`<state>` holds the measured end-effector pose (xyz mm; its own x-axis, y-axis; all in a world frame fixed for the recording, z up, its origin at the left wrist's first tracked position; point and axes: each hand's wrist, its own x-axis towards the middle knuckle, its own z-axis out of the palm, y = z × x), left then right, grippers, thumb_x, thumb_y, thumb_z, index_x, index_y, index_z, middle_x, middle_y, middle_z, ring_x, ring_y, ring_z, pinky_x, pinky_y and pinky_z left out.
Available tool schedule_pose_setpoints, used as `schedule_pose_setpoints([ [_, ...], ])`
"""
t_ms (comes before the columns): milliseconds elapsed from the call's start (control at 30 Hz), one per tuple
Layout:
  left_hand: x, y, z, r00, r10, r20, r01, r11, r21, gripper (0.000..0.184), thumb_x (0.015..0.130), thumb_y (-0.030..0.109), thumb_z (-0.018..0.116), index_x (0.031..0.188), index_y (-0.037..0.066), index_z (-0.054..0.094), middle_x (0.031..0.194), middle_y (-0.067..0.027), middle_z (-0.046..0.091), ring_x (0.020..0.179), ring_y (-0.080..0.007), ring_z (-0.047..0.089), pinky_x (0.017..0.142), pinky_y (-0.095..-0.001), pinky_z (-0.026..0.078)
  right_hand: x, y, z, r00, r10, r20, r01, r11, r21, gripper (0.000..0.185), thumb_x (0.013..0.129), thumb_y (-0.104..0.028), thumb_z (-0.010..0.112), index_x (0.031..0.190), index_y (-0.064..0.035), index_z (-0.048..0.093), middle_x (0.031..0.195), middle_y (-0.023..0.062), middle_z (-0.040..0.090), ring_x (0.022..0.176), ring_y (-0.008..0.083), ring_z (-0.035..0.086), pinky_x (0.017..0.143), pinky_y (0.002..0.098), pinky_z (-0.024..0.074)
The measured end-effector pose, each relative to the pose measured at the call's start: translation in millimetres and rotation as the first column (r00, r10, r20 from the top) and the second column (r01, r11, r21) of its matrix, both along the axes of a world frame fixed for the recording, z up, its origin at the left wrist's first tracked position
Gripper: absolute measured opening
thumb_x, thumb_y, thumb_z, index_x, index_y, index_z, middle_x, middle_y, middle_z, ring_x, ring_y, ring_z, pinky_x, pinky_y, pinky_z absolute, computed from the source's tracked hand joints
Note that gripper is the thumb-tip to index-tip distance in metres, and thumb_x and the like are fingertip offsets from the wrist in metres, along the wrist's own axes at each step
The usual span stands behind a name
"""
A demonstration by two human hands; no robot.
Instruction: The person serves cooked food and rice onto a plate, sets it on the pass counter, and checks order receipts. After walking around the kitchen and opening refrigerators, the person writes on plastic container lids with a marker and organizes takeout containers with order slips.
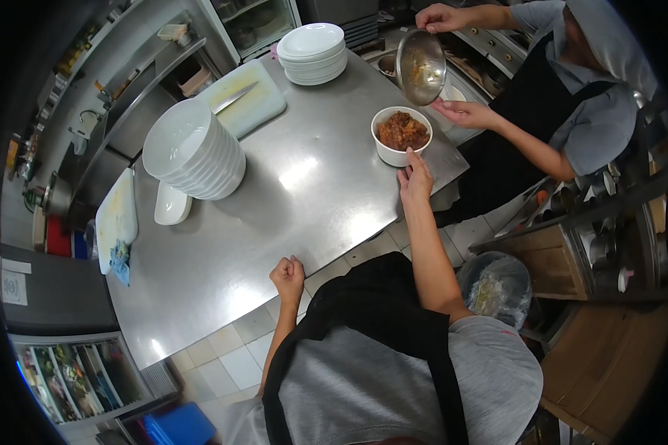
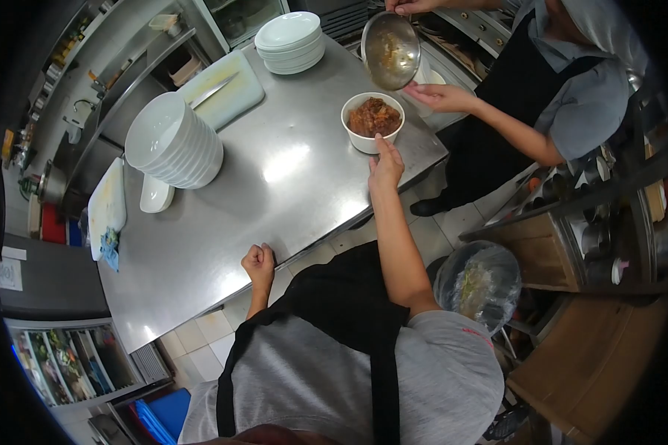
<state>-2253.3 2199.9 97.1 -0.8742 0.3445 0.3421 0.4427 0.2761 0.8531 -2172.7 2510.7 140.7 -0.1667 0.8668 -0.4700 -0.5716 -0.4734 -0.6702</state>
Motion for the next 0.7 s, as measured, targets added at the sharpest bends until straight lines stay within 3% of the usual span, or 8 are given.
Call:
schedule_pose_setpoints([
  [167, 1, -1, 5, 0.995, 0.010, -0.099, -0.017, 0.997, -0.075, 0.037, 0.074, 0.002, 0.057, 0.050, 0.005, 0.029, 0.042, -0.0038, 0.026, 0.042, -0.0091, 0.023, 0.038, -0.0267, 0.024, 4, 4, 16, 0.999, 0.038, 0.007, -0.038, 0.999, -0.014, 0.034, 0.070, -0.022, 0.070, 0.097, -0.0092, 0.055, 0.106, 0.0046, 0.051, 0.105, 0.0212, 0.041, 0.089, 0.0433, 0.0290],
  [267, -5, -2, 6, 0.997, 0.052, -0.053, -0.056, 0.995, -0.083, 0.036, 0.073, 0.003, 0.058, 0.051, 0.004, 0.030, 0.043, -0.0065, 0.027, 0.042, -0.0103, 0.025, 0.038, -0.0285, 0.026, 3, 23, 7, 0.989, 0.139, -0.039, -0.137, 0.989, 0.058, 0.034, 0.072, -0.021, 0.065, 0.104, -0.0108, 0.057, 0.120, 0.0100, 0.041, 0.108, 0.0294, 0.039, 0.089, 0.0501, 0.0309],
  [333, -13, -12, 1, 0.993, -0.038, 0.107, 0.039, 0.999, 0.000, 0.034, 0.073, 0.005, 0.058, 0.052, 0.004, 0.032, 0.044, -0.0042, 0.026, 0.044, -0.0095, 0.026, 0.040, -0.0282, 0.027, 0, 36, -8, 0.985, 0.166, 0.043, -0.169, 0.982, 0.088, 0.024, 0.076, -0.020, 0.059, 0.099, -0.0116, 0.059, 0.111, 0.0093, 0.049, 0.100, 0.0271, 0.046, 0.079, 0.0440, 0.0400],
  [400, -10, -28, -5, 0.982, 0.012, 0.190, -0.039, 0.990, 0.139, 0.033, 0.075, 0.005, 0.058, 0.054, 0.007, 0.033, 0.049, 0.0036, 0.030, 0.049, -0.0054, 0.029, 0.043, -0.0240, 0.027, 12, 58, -34, 0.946, 0.299, -0.124, -0.285, 0.951, 0.119, 0.035, 0.072, -0.023, 0.064, 0.102, -0.0079, 0.055, 0.104, 0.0094, 0.052, 0.093, 0.0265, 0.050, 0.073, 0.0403, 0.0454],
  [467, 12, -62, 12, 0.925, 0.102, 0.365, -0.168, 0.973, 0.155, 0.032, 0.076, 0.006, 0.059, 0.056, 0.008, 0.034, 0.052, 0.0060, 0.031, 0.051, -0.0042, 0.030, 0.045, -0.0220, 0.027, 24, 60, -34, 0.928, 0.371, 0.029, -0.368, 0.902, 0.227, 0.044, 0.071, -0.027, 0.065, 0.108, -0.0081, 0.050, 0.109, 0.0133, 0.048, 0.098, 0.0282, 0.047, 0.078, 0.0409, 0.0437],
  [567, 40, -134, -2, 0.843, 0.223, 0.490, -0.369, 0.902, 0.226, 0.034, 0.078, 0.006, 0.058, 0.056, 0.010, 0.032, 0.052, 0.0066, 0.030, 0.051, -0.0032, 0.029, 0.045, -0.0210, 0.026, 32, 30, -14, 0.910, 0.371, 0.186, -0.402, 0.900, 0.172, 0.055, 0.070, -0.032, 0.065, 0.116, -0.0116, 0.044, 0.113, 0.0123, 0.045, 0.102, 0.0289, 0.042, 0.080, 0.0400, 0.0415],
  [633, 62, -177, -23, 0.808, 0.364, 0.463, -0.510, 0.826, 0.241, 0.033, 0.075, 0.008, 0.060, 0.056, 0.009, 0.033, 0.052, 0.0053, 0.031, 0.048, -0.0044, 0.030, 0.042, -0.0224, 0.026, 51, 14, -17, 0.900, 0.370, 0.231, -0.421, 0.875, 0.238, 0.050, 0.074, -0.029, 0.063, 0.115, -0.0056, 0.046, 0.108, 0.0173, 0.047, 0.101, 0.0289, 0.045, 0.082, 0.0404, 0.0428],
  [700, 70, -222, -39, 0.599, 0.422, 0.680, -0.746, 0.602, 0.284, 0.030, 0.074, 0.006, 0.060, 0.057, 0.009, 0.036, 0.050, 0.0042, 0.034, 0.044, -0.0053, 0.034, 0.040, -0.0222, 0.029, 55, -18, -11, 0.835, 0.483, 0.262, -0.545, 0.789, 0.283, 0.052, 0.077, -0.030, 0.059, 0.119, -0.0044, 0.043, 0.112, 0.0178, 0.046, 0.104, 0.0297, 0.045, 0.085, 0.0409, 0.0410],
])
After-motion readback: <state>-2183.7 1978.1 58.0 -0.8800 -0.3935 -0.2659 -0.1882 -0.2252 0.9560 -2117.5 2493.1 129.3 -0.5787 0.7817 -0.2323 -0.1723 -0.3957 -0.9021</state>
